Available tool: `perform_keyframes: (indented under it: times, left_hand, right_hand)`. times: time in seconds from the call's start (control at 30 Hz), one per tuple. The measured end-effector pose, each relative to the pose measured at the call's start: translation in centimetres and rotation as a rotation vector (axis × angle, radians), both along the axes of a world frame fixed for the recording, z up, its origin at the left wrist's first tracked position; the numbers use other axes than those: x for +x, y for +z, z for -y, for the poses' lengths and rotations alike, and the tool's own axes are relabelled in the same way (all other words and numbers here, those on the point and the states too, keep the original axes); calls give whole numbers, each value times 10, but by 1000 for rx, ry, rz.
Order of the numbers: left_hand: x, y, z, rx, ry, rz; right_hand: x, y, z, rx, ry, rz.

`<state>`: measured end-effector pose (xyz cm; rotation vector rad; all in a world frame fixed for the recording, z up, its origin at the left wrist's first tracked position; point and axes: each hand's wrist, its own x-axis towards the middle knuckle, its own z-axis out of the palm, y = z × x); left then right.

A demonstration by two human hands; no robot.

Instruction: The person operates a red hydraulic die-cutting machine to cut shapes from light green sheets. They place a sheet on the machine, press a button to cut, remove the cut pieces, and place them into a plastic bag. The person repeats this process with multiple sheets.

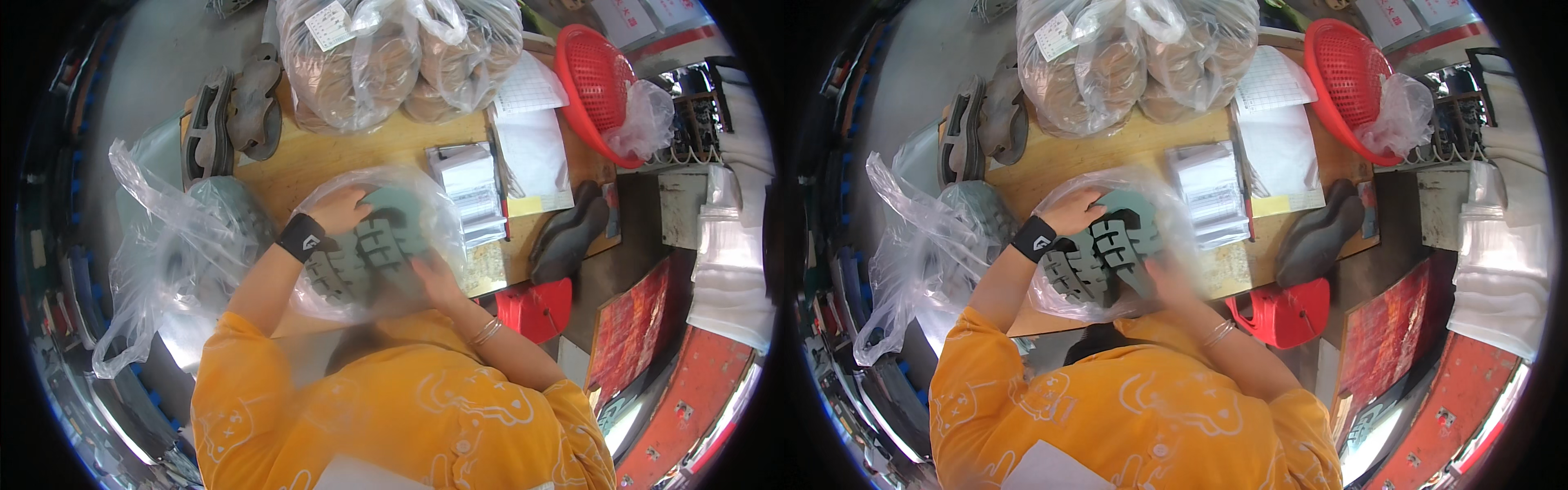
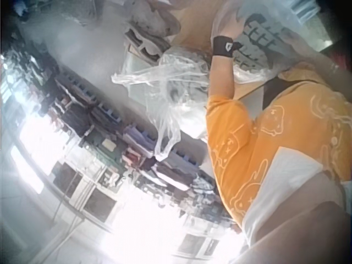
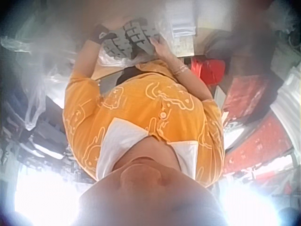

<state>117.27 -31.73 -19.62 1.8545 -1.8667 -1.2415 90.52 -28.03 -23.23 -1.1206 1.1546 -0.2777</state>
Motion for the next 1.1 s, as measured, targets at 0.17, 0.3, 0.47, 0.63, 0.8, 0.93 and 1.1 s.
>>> perform_keyframes:
  times: [0.17,0.3,0.47,0.63,0.8,0.93,1.1]
  left_hand:
    - [14,9,-1,152,-70,56]
    - [19,6,4,264,-100,22]
    - [18,-7,17,330,-180,130]
    - [10,-12,26,386,-199,107]
    - [4,-14,29,461,-145,106]
    - [1,-20,23,384,-92,33]
    - [-6,-19,16,231,-126,-30]
  right_hand:
    - [6,31,4,-350,298,-457]
    - [9,47,9,-280,224,-314]
    - [16,42,2,-575,175,-288]
    - [20,39,13,-783,129,-328]
    - [35,30,59,-166,46,-184]
    - [50,-2,75,-160,221,-266]
    - [48,-32,62,-241,178,-2]
